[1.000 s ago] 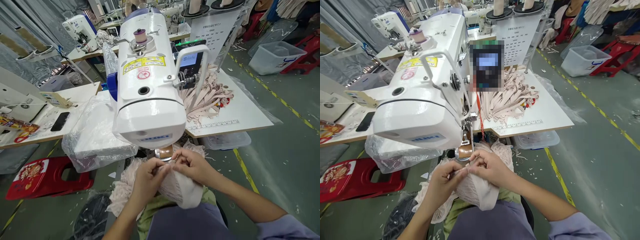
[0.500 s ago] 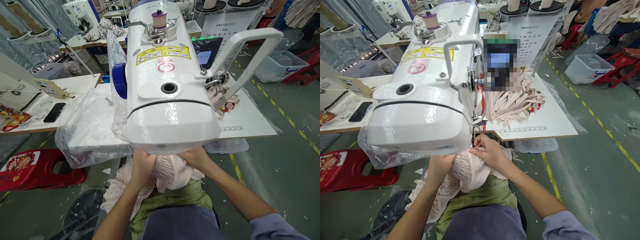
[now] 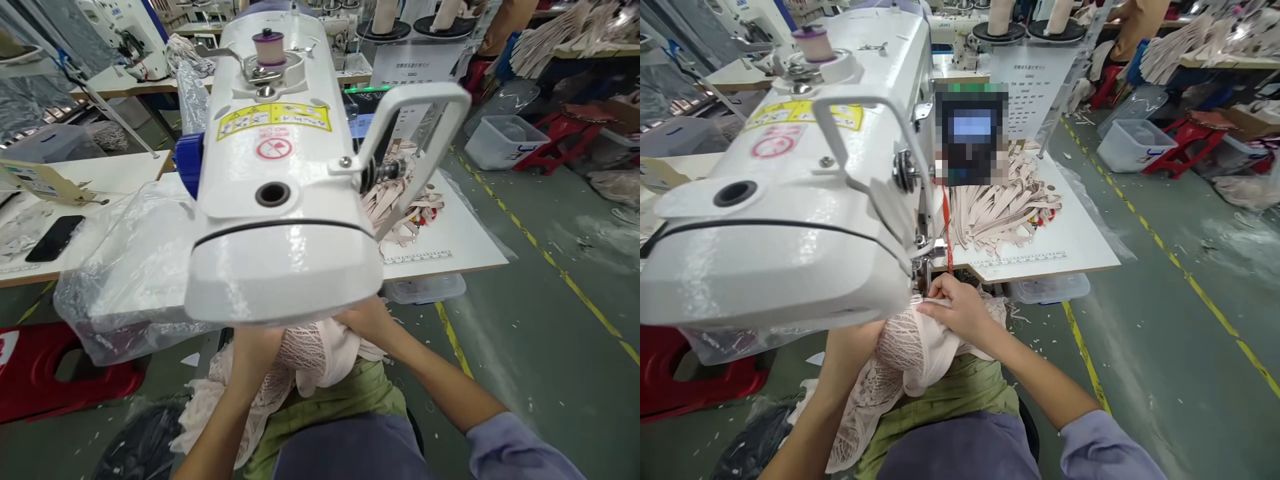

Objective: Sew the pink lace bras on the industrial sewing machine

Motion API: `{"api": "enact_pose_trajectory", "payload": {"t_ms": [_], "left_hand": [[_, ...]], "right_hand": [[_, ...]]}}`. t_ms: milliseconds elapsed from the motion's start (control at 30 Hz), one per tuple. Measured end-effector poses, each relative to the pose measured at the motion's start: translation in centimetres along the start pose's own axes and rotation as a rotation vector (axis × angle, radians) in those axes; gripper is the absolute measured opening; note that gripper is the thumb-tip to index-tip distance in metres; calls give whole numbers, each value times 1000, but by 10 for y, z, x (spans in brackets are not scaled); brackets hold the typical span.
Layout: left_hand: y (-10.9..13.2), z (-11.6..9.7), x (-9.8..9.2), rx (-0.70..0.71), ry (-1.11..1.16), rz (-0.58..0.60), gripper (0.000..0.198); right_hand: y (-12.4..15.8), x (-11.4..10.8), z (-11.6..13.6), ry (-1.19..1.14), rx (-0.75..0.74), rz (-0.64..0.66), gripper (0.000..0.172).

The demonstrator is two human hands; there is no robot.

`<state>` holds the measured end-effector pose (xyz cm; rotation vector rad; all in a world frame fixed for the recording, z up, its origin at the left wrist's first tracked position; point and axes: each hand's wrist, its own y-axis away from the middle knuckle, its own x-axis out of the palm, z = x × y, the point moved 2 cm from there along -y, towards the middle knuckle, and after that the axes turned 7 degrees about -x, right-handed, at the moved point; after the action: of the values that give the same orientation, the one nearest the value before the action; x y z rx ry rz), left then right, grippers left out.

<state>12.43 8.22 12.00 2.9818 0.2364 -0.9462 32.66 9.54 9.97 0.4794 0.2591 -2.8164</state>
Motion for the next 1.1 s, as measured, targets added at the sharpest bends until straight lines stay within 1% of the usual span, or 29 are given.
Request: {"api": "enact_pose_trajectory", "payload": {"t_ms": [100,200,300,400,500,567,600,633,667,700,733,767,800,833,867,900,933,967,1000,1033,1100], "left_hand": [[1,-6,-6,-12,-27,-2,25],[6,-9,-8,-132,36,11,35],[9,-8,-7,-225,36,45,43],[9,-3,-4,-237,3,68,46],[10,5,-4,-181,-17,34,46],[15,11,-4,-111,-44,-43,36],[21,15,-3,-73,-48,-94,30],[28,20,-1,-36,-33,-150,27],[38,26,3,1,2,-206,34],[49,33,11,38,48,-246,45],[62,42,21,73,100,-261,55],[75,53,35,106,132,-220,64],[87,65,52,141,132,-141,69],[98,79,69,169,99,-62,73],[107,93,85,182,31,-15,76],[113,108,98,177,-49,16,75],[117,122,108,142,-124,95,63],[119,135,113,113,-165,144,53],[118,145,112,86,-188,189,49],[115,151,105,71,-193,237,50],[106,154,81,91,-186,322,57]], "right_hand": [[0,1,7,-37,29,9,27],[0,-1,10,-26,53,5,25],[1,-3,7,-32,50,12,24],[1,-3,3,-40,56,7,24],[3,-4,1,-21,68,-15,23],[4,-6,0,-9,68,-16,23],[5,-7,-1,-3,64,-15,23],[6,-8,-1,5,60,-13,23],[7,-8,-2,12,57,-6,24],[7,-7,-3,17,55,2,25],[7,-6,-4,17,53,9,27],[7,-4,-4,9,48,18,28],[6,-2,-4,-1,39,28,30],[6,1,-4,-6,27,45,31],[6,2,-5,-5,13,66,31],[8,2,-6,5,-1,87,31],[12,0,-8,24,-10,106,34],[19,-6,-13,56,-8,117,37],[28,-15,-20,100,7,117,40],[39,-28,-29,162,36,105,43],[65,-60,-49,322,133,71,43]]}}
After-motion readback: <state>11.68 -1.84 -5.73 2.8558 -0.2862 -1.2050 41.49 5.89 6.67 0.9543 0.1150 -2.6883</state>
